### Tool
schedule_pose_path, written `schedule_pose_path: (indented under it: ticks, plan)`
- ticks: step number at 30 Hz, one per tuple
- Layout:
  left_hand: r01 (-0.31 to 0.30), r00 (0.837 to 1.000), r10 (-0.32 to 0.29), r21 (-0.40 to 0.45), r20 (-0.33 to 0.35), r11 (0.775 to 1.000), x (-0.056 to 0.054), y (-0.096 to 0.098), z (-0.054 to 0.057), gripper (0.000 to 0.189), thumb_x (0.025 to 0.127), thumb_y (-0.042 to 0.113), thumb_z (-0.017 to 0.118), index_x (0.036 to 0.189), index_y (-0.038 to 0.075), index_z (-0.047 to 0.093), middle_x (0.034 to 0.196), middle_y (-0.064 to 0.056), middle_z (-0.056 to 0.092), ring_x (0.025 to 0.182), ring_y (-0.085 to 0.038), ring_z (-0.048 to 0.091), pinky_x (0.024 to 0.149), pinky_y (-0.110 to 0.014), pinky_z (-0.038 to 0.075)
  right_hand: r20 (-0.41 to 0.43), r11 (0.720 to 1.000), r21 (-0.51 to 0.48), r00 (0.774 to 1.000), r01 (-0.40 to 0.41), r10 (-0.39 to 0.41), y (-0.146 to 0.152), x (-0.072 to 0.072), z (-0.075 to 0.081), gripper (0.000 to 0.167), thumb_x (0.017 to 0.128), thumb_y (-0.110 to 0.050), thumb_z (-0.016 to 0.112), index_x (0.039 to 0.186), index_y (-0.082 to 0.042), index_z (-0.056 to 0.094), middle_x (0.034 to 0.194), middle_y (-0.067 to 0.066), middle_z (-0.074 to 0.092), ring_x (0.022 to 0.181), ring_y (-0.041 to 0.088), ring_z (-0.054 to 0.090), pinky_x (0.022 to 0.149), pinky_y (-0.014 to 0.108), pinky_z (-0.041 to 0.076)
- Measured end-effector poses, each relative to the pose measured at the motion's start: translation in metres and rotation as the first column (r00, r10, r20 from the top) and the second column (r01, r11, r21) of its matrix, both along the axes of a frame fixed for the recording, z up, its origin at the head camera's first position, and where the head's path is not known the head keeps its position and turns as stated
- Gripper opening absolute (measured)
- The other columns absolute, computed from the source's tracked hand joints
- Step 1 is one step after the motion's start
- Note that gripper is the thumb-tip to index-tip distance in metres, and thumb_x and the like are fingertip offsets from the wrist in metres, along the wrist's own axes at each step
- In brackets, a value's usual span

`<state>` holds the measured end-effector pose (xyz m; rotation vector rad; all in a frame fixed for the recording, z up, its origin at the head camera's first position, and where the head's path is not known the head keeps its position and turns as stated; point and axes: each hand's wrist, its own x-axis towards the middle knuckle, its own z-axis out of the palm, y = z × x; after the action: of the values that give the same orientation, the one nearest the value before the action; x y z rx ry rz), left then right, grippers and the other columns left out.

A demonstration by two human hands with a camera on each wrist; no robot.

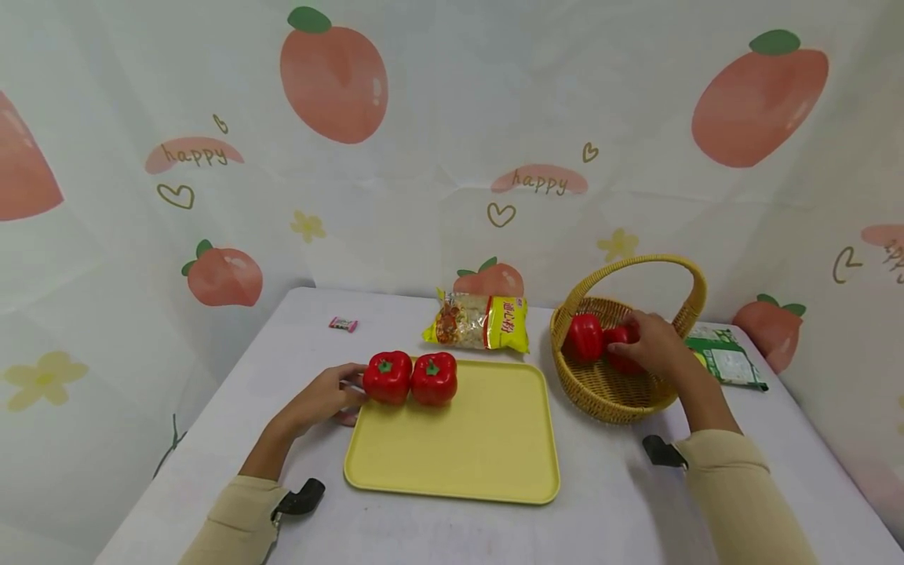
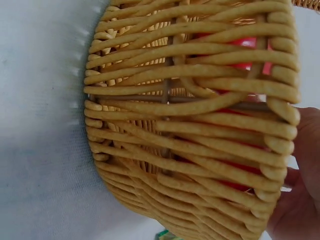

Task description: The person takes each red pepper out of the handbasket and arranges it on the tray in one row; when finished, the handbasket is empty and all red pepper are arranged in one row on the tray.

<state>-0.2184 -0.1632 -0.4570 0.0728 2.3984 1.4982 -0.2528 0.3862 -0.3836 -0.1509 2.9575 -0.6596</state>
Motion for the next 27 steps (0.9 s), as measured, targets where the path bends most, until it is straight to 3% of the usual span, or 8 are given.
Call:
schedule_pose_path:
  ticks: [8,17,24,27]
  plan:
    - [0.002,1.0,-0.002,0.011,0.002,1.0,0.001,0.0,0.0,0.057,0.091,0.009,0.072,0.146,0.003,0.058,0.125,-0.014,0.066,0.098,-0.024,0.068,0.07,-0.036,0.066,-0.067,1.0,0.02,0.998,0.022,-0.021,0.002,0.016,0.005,0.072,0.098,-0.033,0.074,0.144,0.012,0.044,0.134,0.042,0.05,0.12,0.057,0.051,0.096,0.07,0.055]
    - [0.002,1.0,-0.002,0.007,0.001,1.0,0.0,-0.001,0.0,0.057,0.091,0.009,0.073,0.146,0.004,0.059,0.125,-0.014,0.066,0.098,-0.024,0.068,0.07,-0.036,0.066,-0.171,1.0,-0.008,0.985,-0.004,0.003,-0.004,0.042,0.013,0.079,0.099,-0.036,0.075,0.152,0.011,0.04,0.145,0.041,0.048,0.13,0.061,0.046,0.1,0.079,0.046]
    - [0.006,1.0,-0.005,0.005,-0.001,1.0,0.0,-0.001,0.0,0.057,0.091,0.009,0.072,0.146,0.004,0.059,0.125,-0.014,0.066,0.098,-0.024,0.068,0.07,-0.036,0.066,-0.263,0.999,-0.038,0.965,-0.017,0.006,-0.008,0.065,0.012,0.074,0.098,-0.029,0.077,0.153,0.006,0.042,0.142,0.038,0.049,0.125,0.058,0.048,0.093,0.078,0.051]
    - [0.008,1.0,-0.008,-0.003,-0.009,1.0,0.0,-0.001,0.001,0.056,0.092,0.01,0.072,0.146,0.004,0.059,0.124,-0.014,0.066,0.098,-0.023,0.068,0.07,-0.035,0.066,-0.274,0.997,-0.078,0.962,-0.019,-0.003,-0.013,0.075,0.013,0.074,0.098,-0.029,0.077,0.155,0.004,0.042,0.145,0.036,0.047,0.124,0.055,0.049,0.091,0.072,0.056]
